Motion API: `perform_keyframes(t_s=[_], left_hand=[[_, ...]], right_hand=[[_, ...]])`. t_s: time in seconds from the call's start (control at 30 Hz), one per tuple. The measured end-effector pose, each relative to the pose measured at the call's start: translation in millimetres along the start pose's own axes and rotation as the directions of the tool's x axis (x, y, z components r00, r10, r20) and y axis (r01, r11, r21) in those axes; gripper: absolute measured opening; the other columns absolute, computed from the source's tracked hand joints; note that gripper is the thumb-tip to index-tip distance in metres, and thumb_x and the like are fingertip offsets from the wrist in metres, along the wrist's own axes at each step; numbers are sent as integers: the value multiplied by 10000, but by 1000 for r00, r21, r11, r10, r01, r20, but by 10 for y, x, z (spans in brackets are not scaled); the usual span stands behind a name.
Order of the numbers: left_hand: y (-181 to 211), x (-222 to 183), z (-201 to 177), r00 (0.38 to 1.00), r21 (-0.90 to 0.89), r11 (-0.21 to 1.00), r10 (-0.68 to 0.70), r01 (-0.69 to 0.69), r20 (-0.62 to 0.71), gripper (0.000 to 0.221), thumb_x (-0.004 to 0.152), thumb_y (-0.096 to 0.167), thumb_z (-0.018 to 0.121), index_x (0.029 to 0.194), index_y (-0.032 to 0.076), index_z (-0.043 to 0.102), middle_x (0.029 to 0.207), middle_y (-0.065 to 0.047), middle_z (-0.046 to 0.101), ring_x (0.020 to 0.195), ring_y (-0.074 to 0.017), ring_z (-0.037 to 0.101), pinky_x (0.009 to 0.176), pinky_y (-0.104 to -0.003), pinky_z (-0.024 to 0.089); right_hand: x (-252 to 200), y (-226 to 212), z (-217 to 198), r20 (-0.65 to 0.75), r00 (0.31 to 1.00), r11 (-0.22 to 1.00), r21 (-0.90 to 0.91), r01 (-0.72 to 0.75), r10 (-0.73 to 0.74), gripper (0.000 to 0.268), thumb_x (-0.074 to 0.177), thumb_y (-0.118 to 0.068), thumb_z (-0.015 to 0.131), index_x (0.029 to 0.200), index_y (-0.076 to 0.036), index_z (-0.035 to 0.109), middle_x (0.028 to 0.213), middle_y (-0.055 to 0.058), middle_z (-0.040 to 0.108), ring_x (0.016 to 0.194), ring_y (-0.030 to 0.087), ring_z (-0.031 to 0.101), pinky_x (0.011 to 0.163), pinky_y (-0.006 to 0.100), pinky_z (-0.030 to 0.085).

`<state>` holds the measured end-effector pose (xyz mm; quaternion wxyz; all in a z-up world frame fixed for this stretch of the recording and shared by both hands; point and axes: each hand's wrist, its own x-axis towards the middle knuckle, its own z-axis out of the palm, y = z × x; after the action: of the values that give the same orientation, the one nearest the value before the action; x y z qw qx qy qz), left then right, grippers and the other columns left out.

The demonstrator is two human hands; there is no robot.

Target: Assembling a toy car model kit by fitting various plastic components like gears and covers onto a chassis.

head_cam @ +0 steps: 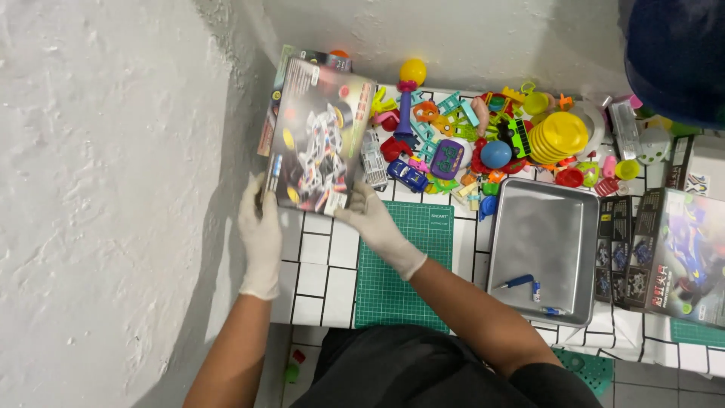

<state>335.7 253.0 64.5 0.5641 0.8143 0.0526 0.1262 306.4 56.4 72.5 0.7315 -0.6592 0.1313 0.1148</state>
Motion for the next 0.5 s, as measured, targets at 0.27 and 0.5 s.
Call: perform_keyframes(t_s=[0.27, 0.5], left_hand=[[-464, -1343, -383, 958, 66, 984, -178, 167, 225, 534, 1017, 238, 415, 1519, 60, 431, 1459, -155, 521, 1392, -281, 478, 1182, -427, 374], [-1174, -1689, -388, 936, 142, 961, -267, 239, 228, 527, 1026, 171, 380, 1541, 69, 420, 1344, -126, 542, 1297, -251, 517, 1155, -360, 382]], right_hand=[[-871, 647, -200, 145, 905, 903, -233, -361, 399, 721, 768, -242, 825, 1362, -79, 450, 1170, 84, 700, 992, 183, 673, 870, 310, 576], [-797, 1288, -157, 201, 855, 875, -196, -443, 478, 694, 776, -100, 833, 1350, -43, 446, 1020, 92, 704, 978, 207, 705, 878, 331, 593]])
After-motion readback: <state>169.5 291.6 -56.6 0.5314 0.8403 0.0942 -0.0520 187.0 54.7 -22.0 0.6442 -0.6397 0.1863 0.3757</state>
